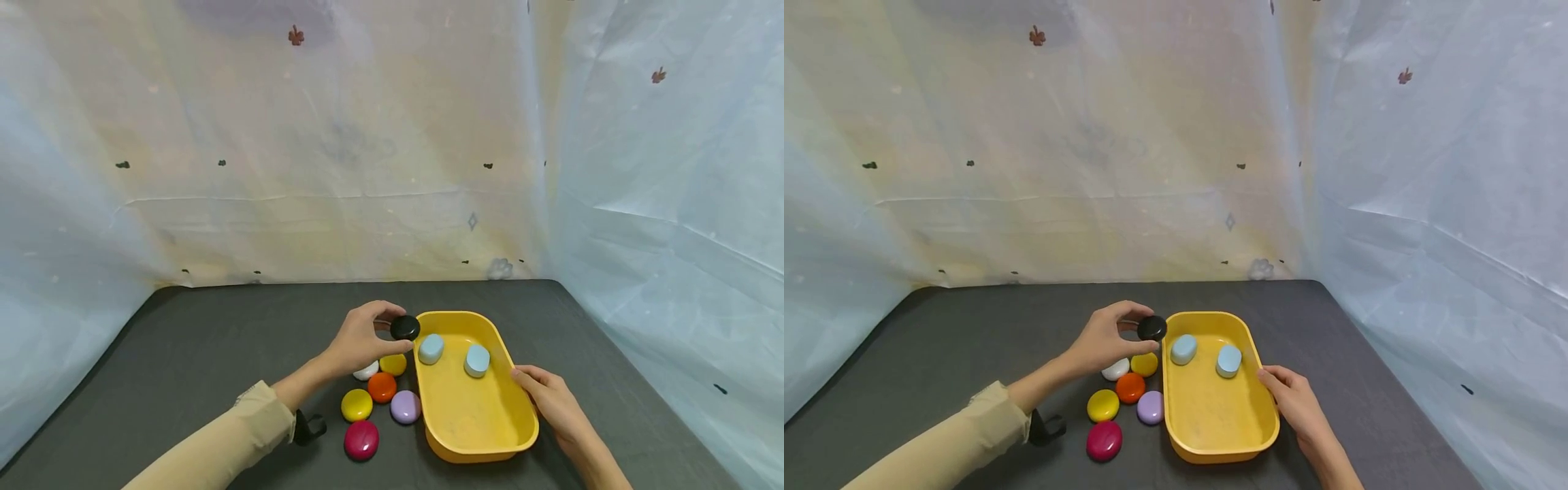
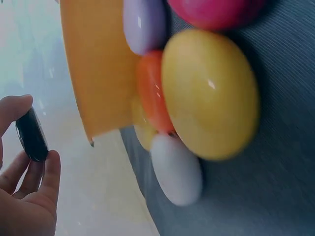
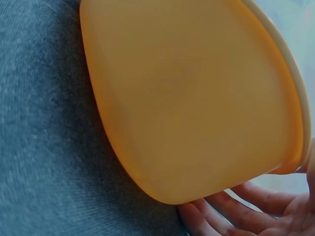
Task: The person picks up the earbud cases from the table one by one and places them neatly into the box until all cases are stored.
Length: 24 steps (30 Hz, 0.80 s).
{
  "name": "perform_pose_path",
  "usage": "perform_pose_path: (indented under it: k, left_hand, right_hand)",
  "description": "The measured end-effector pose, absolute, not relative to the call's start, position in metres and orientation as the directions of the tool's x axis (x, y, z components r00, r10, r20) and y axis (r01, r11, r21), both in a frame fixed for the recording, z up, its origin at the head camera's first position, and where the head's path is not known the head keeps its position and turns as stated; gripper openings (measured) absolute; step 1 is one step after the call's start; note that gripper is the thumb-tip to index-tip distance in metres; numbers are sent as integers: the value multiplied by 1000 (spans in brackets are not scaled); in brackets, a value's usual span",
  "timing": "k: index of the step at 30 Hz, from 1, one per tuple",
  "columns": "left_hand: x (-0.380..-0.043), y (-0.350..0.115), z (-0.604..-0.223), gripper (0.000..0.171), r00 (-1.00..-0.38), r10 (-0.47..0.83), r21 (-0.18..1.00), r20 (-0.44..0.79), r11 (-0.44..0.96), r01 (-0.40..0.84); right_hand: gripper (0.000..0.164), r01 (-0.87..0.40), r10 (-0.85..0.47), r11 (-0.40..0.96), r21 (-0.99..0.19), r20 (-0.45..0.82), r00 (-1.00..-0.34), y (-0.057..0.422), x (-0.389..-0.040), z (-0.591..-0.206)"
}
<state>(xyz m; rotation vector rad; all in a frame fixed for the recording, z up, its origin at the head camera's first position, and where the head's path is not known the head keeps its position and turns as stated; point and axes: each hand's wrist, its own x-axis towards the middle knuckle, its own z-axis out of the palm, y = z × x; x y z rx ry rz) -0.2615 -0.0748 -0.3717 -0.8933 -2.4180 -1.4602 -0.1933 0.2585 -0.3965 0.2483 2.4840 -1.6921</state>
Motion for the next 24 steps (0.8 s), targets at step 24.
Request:
perform_pose_path:
  k: [24]
  left_hand:
    - [-271, -17, -384, 48, -777, 507, 732, 373, 354, 582]
  right_hand:
    - [46, 210, 73, 333, -919, -197, -978, 256, -195, -398]
